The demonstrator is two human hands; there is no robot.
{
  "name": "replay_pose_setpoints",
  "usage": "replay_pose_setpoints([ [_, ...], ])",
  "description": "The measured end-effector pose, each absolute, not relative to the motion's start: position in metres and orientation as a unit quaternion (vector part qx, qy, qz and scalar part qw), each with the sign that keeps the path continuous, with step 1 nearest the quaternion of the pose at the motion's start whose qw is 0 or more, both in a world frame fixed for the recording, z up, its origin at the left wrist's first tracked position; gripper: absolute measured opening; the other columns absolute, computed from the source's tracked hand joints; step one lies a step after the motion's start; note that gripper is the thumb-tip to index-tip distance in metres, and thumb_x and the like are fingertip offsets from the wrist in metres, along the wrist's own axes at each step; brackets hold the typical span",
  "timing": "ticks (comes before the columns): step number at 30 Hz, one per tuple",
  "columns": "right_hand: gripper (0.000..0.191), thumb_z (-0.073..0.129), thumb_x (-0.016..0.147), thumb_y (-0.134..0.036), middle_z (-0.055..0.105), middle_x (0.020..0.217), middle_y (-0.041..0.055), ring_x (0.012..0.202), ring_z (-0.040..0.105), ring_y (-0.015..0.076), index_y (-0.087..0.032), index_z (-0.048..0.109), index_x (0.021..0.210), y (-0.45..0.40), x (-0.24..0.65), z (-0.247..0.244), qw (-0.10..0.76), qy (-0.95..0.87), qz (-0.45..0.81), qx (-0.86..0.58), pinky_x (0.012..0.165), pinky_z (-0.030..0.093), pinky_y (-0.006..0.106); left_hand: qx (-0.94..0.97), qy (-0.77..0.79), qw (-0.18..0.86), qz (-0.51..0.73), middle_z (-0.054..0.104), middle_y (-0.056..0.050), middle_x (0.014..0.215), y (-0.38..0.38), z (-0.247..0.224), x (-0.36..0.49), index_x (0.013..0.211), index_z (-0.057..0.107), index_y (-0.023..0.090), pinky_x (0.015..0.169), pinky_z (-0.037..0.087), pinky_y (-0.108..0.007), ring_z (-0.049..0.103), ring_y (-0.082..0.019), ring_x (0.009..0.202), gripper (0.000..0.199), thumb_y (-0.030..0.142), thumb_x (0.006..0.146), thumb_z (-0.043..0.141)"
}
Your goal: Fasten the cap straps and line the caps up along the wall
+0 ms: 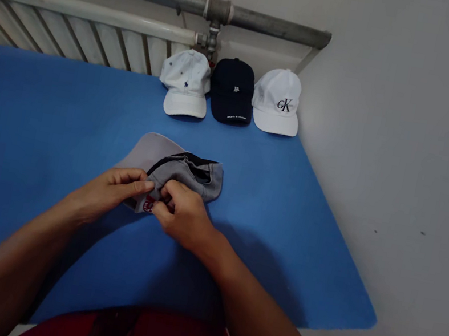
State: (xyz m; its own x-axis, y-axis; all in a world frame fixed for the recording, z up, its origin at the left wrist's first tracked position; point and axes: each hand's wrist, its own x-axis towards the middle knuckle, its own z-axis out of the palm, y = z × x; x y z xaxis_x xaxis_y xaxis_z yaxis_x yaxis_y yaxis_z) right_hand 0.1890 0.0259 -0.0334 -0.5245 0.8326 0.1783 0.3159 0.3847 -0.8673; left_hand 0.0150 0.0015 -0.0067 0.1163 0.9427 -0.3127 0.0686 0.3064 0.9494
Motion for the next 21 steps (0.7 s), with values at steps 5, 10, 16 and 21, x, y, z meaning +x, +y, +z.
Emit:
replay_pose_setpoints([
  [5,0.014,0.057,0.075,-0.013,0.048,0.066,-0.0047,0.054,0.042,0.0082,-0.02,0.046,0.07,0.0261,0.1894,-0.0351,0.305,-0.784,0.392,-0.372,0.052,0.035,0.024,0.469,0.553,0.584,0.365,0.054,0.003,0.06,0.0009,-0.0091,0.0151,0.064,0.055,0.017,0.057,0.036,-0.026,0.046,-0.01,0.057,0.028,0.039,0.079,0.065],
  [10,0.013,0.056,0.076,-0.014,0.048,0.066,-0.0044,0.054,0.042,0.0088,-0.02,0.046,0.071,0.0264,0.1901,-0.0362,0.302,-0.789,0.388,-0.368,0.052,0.035,0.024,0.48,0.554,0.58,0.356,0.055,0.002,0.061,0.0012,-0.0102,0.0141,0.066,0.055,0.017,0.058,0.037,-0.027,0.049,-0.011,0.058,0.029,0.041,0.079,0.064],
  [16,0.014,0.056,0.076,-0.015,0.048,0.066,-0.0038,0.055,0.042,0.0095,-0.021,0.045,0.07,0.0269,0.1902,-0.0372,0.299,-0.796,0.379,-0.365,0.052,0.034,0.025,0.483,0.554,0.579,0.353,0.056,0.002,0.062,0.0015,-0.0115,0.0134,0.067,0.055,0.018,0.057,0.037,-0.026,0.049,-0.011,0.058,0.028,0.041,0.08,0.063],
  [21,0.014,0.056,0.077,-0.016,0.048,0.066,-0.0038,0.056,0.042,0.0094,-0.021,0.045,0.071,0.0271,0.1902,-0.0386,0.297,-0.797,0.377,-0.366,0.053,0.034,0.025,0.489,0.556,0.57,0.356,0.053,0.003,0.061,0.0019,-0.0134,0.0135,0.066,0.054,0.018,0.057,0.036,-0.026,0.048,-0.011,0.057,0.029,0.042,0.08,0.063],
])
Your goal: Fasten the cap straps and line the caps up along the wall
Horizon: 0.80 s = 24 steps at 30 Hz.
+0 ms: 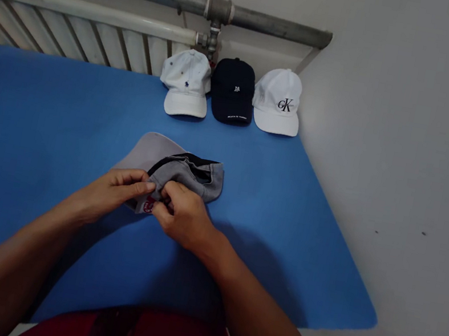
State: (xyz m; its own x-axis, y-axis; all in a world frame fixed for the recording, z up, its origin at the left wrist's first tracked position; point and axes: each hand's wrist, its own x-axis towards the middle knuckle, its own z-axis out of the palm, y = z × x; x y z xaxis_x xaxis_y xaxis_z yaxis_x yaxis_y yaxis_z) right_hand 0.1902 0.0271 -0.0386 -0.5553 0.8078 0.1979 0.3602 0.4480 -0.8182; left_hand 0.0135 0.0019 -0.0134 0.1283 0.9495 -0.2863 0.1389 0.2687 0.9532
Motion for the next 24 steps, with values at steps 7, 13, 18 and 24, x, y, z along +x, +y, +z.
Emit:
replay_pose_setpoints([
  [7,0.014,0.056,0.077,-0.015,0.048,0.066,-0.0039,0.055,0.042,0.0094,-0.021,0.044,0.071,0.0274,0.1903,-0.0377,0.295,-0.802,0.371,-0.363,0.053,0.034,0.025,0.49,0.554,0.575,0.35,0.053,0.003,0.061,0.0016,-0.0128,0.0132,0.066,0.054,0.018,0.057,0.035,-0.027,0.047,-0.011,0.057,0.029,0.042,0.08,0.063],
  [13,0.015,0.056,0.076,-0.014,0.048,0.066,-0.0036,0.056,0.043,0.0098,-0.021,0.044,0.07,0.0268,0.19,-0.0361,0.296,-0.799,0.375,-0.366,0.053,0.034,0.025,0.501,0.556,0.564,0.349,0.055,0.002,0.062,0.0016,-0.0146,0.0132,0.068,0.055,0.018,0.058,0.037,-0.027,0.048,-0.012,0.058,0.028,0.042,0.081,0.062],
  [18,0.015,0.056,0.077,-0.014,0.049,0.067,-0.0035,0.056,0.043,0.0097,-0.021,0.044,0.07,0.0268,0.1899,-0.0354,0.291,-0.801,0.374,-0.365,0.054,0.035,0.025,0.503,0.559,0.56,0.347,0.054,0.002,0.062,0.0013,-0.0151,0.0129,0.067,0.055,0.018,0.058,0.037,-0.028,0.048,-0.012,0.059,0.029,0.042,0.081,0.062],
  [24,0.015,0.057,0.077,-0.015,0.049,0.068,-0.0035,0.057,0.044,0.0097,-0.02,0.044,0.07,0.0273,0.1902,-0.0362,0.293,-0.806,0.368,-0.358,0.054,0.034,0.025,0.509,0.56,0.559,0.34,0.052,0.003,0.063,0.0011,-0.0146,0.0127,0.069,0.055,0.018,0.059,0.036,-0.028,0.046,-0.012,0.06,0.027,0.041,0.083,0.06],
])
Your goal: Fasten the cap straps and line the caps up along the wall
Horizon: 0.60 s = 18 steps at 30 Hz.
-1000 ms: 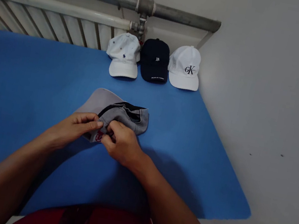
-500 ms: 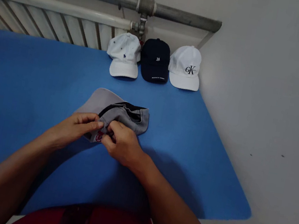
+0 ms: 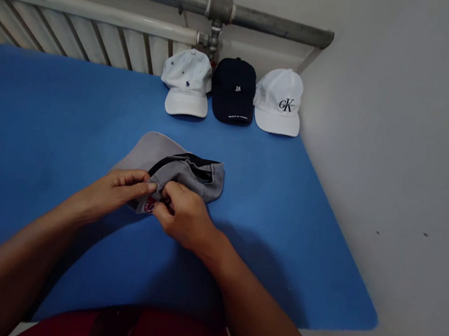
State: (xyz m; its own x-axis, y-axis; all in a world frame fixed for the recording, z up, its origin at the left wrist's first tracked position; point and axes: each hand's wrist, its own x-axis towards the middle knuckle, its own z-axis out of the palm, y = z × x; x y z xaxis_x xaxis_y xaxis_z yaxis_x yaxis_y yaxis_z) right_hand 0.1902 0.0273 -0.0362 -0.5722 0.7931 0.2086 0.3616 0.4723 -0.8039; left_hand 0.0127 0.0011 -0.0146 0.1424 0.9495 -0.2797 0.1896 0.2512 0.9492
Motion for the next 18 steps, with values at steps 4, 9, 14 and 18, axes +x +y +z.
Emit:
replay_pose_setpoints([
  [4,0.015,0.056,0.077,-0.014,0.048,0.068,-0.0038,0.057,0.043,0.0097,-0.02,0.044,0.071,0.0271,0.1906,-0.0364,0.289,-0.809,0.365,-0.358,0.054,0.034,0.025,0.516,0.561,0.555,0.335,0.056,0.001,0.065,0.0012,-0.0162,0.0126,0.07,0.056,0.018,0.06,0.038,-0.029,0.049,-0.013,0.061,0.027,0.041,0.084,0.059],
  [9,0.016,0.056,0.077,-0.013,0.048,0.067,-0.0039,0.058,0.043,0.0096,-0.02,0.043,0.07,0.027,0.1908,-0.0355,0.293,-0.814,0.36,-0.35,0.055,0.034,0.025,0.526,0.561,0.551,0.324,0.055,0.002,0.064,0.0016,-0.0176,0.0118,0.07,0.054,0.018,0.058,0.037,-0.028,0.048,-0.012,0.059,0.029,0.042,0.085,0.058],
  [14,0.018,0.059,0.078,-0.013,0.048,0.067,-0.0044,0.057,0.043,0.0091,-0.02,0.044,0.07,0.0272,0.1907,-0.0358,0.301,-0.811,0.363,-0.346,0.054,0.034,0.025,0.541,0.562,0.541,0.315,0.055,0.002,0.065,0.0014,-0.0171,0.0117,0.072,0.055,0.017,0.058,0.038,-0.028,0.048,-0.012,0.06,0.029,0.044,0.085,0.057],
  [18,0.021,0.061,0.078,-0.013,0.048,0.066,-0.0043,0.057,0.043,0.0091,-0.02,0.044,0.07,0.0273,0.1905,-0.0366,0.303,-0.811,0.362,-0.346,0.054,0.033,0.025,0.544,0.563,0.539,0.313,0.058,0.0,0.066,0.0014,-0.0162,0.0126,0.072,0.056,0.017,0.059,0.039,-0.029,0.051,-0.013,0.061,0.03,0.044,0.084,0.056],
])
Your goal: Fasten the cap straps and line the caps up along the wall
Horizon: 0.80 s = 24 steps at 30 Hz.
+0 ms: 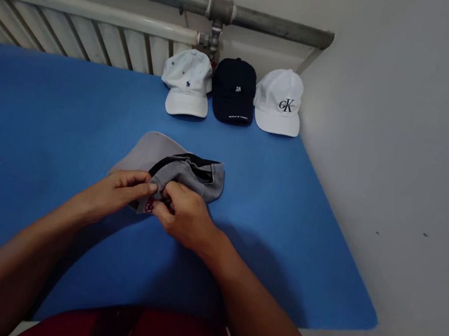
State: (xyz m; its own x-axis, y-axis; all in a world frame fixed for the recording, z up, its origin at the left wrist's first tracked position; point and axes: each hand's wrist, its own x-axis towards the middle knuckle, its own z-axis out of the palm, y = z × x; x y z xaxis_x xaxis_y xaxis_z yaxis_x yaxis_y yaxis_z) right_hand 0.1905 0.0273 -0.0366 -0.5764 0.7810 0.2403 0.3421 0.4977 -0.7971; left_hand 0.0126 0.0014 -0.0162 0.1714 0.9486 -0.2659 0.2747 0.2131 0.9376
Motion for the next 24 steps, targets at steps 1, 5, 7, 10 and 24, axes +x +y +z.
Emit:
replay_pose_setpoints([
  [1,0.02,0.062,0.078,-0.013,0.048,0.066,-0.0043,0.057,0.043,0.0092,-0.02,0.044,0.07,0.0274,0.1903,-0.0367,0.302,-0.81,0.362,-0.348,0.054,0.033,0.025,0.544,0.562,0.538,0.313,0.057,0.0,0.066,0.0015,-0.0163,0.0127,0.072,0.056,0.017,0.058,0.038,-0.029,0.05,-0.013,0.06,0.03,0.044,0.084,0.056],
  [5,0.02,0.061,0.078,-0.011,0.048,0.066,-0.0041,0.057,0.042,0.0094,-0.02,0.045,0.069,0.0277,0.1899,-0.0363,0.301,-0.811,0.357,-0.352,0.054,0.033,0.025,0.551,0.563,0.532,0.311,0.056,0.0,0.065,0.0024,-0.0184,0.0124,0.071,0.054,0.017,0.057,0.037,-0.029,0.049,-0.013,0.06,0.031,0.046,0.084,0.055],
  [7,0.02,0.061,0.077,-0.011,0.048,0.066,-0.0041,0.057,0.042,0.0093,-0.02,0.045,0.069,0.0278,0.1898,-0.0365,0.301,-0.812,0.355,-0.353,0.055,0.033,0.025,0.559,0.564,0.524,0.307,0.055,0.0,0.065,0.0027,-0.0198,0.0121,0.07,0.054,0.017,0.057,0.037,-0.029,0.047,-0.013,0.06,0.032,0.046,0.084,0.054],
  [10,0.021,0.061,0.077,-0.012,0.048,0.065,-0.0042,0.057,0.042,0.0091,-0.02,0.044,0.068,0.0279,0.1896,-0.0379,0.302,-0.813,0.351,-0.354,0.054,0.032,0.025,0.571,0.569,0.51,0.301,0.052,0.002,0.063,0.0027,-0.0215,0.0118,0.069,0.053,0.018,0.056,0.035,-0.028,0.044,-0.012,0.059,0.032,0.046,0.084,0.053],
  [24,0.019,0.059,0.076,-0.011,0.048,0.066,-0.0042,0.057,0.043,0.0092,-0.019,0.044,0.068,0.028,0.1899,-0.0379,0.296,-0.814,0.349,-0.356,0.055,0.033,0.025,0.599,0.569,0.485,0.287,0.046,0.003,0.061,0.0032,-0.0187,0.0123,0.068,0.052,0.018,0.052,0.034,-0.025,0.041,-0.012,0.058,0.033,0.047,0.084,0.051],
])
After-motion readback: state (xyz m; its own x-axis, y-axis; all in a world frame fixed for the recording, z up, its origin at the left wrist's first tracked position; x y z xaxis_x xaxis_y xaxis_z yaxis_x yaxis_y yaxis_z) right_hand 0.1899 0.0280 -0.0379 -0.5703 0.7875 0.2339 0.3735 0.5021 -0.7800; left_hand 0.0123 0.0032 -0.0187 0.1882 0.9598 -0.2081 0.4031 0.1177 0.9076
